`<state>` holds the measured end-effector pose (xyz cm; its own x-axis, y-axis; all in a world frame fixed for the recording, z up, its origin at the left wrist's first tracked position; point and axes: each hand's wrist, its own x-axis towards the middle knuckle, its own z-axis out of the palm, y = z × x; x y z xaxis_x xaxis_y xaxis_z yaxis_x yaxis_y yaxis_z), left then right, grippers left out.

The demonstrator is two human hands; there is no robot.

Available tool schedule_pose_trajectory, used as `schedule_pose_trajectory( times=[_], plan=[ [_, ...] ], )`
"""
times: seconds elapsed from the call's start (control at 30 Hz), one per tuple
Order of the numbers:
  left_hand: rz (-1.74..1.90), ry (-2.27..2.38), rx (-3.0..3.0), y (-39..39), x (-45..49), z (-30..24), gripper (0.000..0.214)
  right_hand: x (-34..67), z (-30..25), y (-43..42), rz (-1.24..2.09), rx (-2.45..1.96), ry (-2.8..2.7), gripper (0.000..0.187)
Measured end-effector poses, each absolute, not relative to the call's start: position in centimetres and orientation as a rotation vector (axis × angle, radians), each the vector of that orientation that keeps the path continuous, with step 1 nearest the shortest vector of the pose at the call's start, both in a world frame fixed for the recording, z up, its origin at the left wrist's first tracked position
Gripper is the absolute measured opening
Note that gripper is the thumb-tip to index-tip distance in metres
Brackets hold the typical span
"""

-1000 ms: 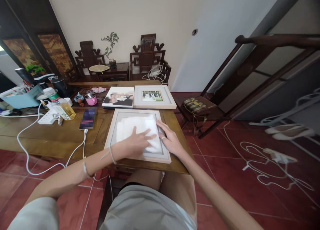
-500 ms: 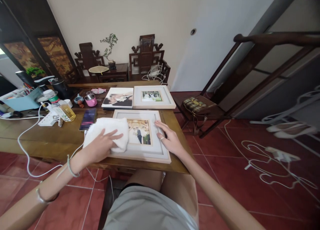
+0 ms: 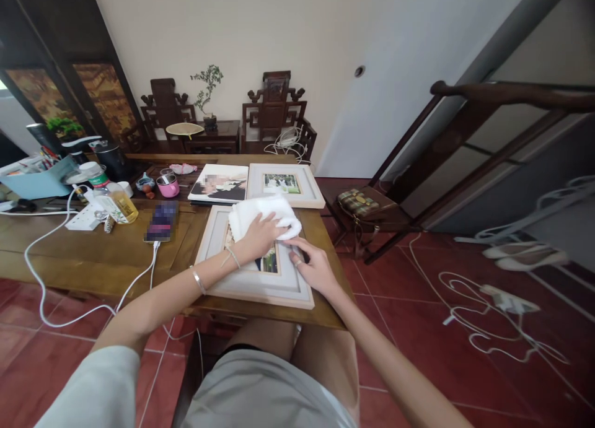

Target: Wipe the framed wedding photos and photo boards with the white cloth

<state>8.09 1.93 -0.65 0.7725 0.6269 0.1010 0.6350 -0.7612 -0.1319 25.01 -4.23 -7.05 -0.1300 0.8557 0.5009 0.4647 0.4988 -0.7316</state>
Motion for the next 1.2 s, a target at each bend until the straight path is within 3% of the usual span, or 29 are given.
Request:
schedule_pose_trajectory(
  times=[0.33,0.57,0.9,1.2],
  plan=[
    [0.216,-1.107,-2.618,2.9,-2.0,2.6,0.028,24.9,-7.2,-4.1,0.552,-1.087,-1.717,0.035],
    [0.208,-1.105,-2.654,1.1,-5.2,2.2,0.047,24.8,-7.2,-4.2,0.545,-1.093,-1.703,0.036],
    [0.184,-1.079,-2.915,-9.8,-6.5,0.6,0.073,24.7,-7.2,-4.2,0.569,-1.076,-1.704,0.036],
    [0.044,-1.174,-2.767,-0.7,-4.6,0.5,0.064,24.8,-7.1,-4.3,0.584,-1.079,-1.711,0.040]
  ],
)
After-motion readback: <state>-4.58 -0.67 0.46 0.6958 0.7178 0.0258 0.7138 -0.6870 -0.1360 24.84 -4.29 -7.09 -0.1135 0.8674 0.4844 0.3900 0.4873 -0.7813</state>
